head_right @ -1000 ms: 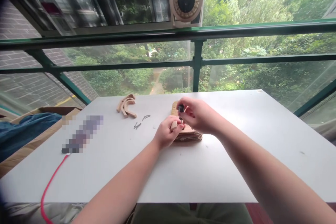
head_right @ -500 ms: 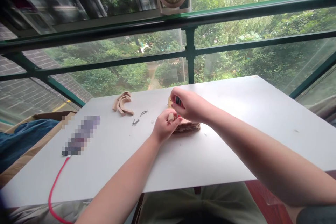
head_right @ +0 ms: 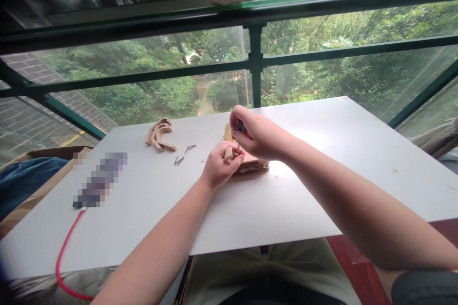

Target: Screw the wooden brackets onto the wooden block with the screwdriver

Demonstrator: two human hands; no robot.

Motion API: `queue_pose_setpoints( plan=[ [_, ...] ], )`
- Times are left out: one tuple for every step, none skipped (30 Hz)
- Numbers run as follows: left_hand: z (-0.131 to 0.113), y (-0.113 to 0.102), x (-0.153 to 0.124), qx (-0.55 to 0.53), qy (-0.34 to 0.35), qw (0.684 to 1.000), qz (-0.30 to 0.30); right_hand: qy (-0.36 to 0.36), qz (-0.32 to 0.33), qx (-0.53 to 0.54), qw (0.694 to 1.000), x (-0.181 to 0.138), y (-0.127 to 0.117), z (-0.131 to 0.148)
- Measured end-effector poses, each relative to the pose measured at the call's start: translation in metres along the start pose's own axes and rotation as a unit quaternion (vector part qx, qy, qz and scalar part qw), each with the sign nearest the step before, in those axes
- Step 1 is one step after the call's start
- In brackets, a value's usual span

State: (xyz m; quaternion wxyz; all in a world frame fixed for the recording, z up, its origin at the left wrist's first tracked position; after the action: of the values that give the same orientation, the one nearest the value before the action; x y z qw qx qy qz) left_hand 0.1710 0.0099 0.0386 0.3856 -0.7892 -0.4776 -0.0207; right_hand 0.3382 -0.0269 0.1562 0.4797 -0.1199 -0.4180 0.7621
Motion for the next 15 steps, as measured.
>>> queue_pose_setpoints(
  plan=[
    [0.0003,0.0,-0.0001,0.0,0.001,1.0,0.003,0.002,-0.007,0.004,1.0,-0.0003,-0.0007,-0.0006],
    [0.0001,0.0,-0.0003,0.0,0.004,1.0,0.007,0.004,-0.01,0.005,1.0,-0.0004,-0.0011,-0.0012],
    [-0.0005,-0.0003,-0.0003,0.0,0.008,1.0,0.011,0.005,-0.011,0.004,1.0,-0.0002,-0.0011,-0.0019],
    [-0.0014,-0.0007,-0.0004,-0.001,0.013,1.0,0.014,0.004,-0.009,0.001,1.0,0.0002,-0.001,-0.0024],
    [-0.0025,-0.0013,-0.0004,-0.002,0.018,1.0,0.015,0.003,-0.006,-0.002,1.0,0.0007,-0.0006,-0.0029],
    [-0.0037,-0.0019,-0.0004,-0.002,0.022,1.0,0.016,0.001,-0.004,-0.005,1.0,0.0013,-0.0002,-0.0031],
    [-0.0048,-0.0026,-0.0003,-0.003,0.026,1.0,0.017,-0.001,-0.001,-0.008,1.0,0.0018,0.0003,-0.0033],
    [-0.0058,-0.0032,-0.0003,-0.004,0.029,0.999,0.017,-0.003,0.001,-0.01,1.0,0.0022,0.0008,-0.0032],
    [-0.0065,-0.0037,-0.0002,-0.004,0.031,0.999,0.017,-0.006,0.003,-0.012,1.0,0.0025,0.0011,-0.0031],
    [-0.007,-0.004,-0.0001,-0.005,0.031,0.999,0.017,-0.008,0.004,-0.013,1.0,0.0026,0.0012,-0.0028],
    [-0.0073,-0.0041,0.0,-0.004,0.03,0.999,0.018,-0.009,0.005,-0.014,1.0,0.0026,0.0011,-0.0026],
    [-0.0074,-0.004,0.0,-0.005,0.029,0.999,0.018,-0.01,0.006,-0.015,1.0,0.0024,0.0009,-0.0024],
    [-0.0074,-0.0039,0.0,-0.006,0.027,0.999,0.017,-0.01,0.006,-0.015,1.0,0.0022,0.0005,-0.0024],
    [-0.0073,-0.0037,0.0,-0.007,0.026,1.0,0.017,-0.009,0.006,-0.015,1.0,0.0019,0.0002,-0.0025],
    [-0.0072,-0.0034,0.0,-0.009,0.024,1.0,0.015,-0.007,0.005,-0.016,1.0,0.0017,-0.0001,-0.0027]
  ],
)
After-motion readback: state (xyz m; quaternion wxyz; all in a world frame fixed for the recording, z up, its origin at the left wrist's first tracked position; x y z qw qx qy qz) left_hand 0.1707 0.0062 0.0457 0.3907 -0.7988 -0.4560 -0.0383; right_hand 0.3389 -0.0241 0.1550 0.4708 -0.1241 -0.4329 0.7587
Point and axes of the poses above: each hand's wrist, its own x-axis towards the middle knuckle, its own y-axis out of the palm, z = x × y, the point moved 2 cm from there along x, towards the middle knuckle, and after that the axes turned 13 degrees about z, right-handed, at the moved point
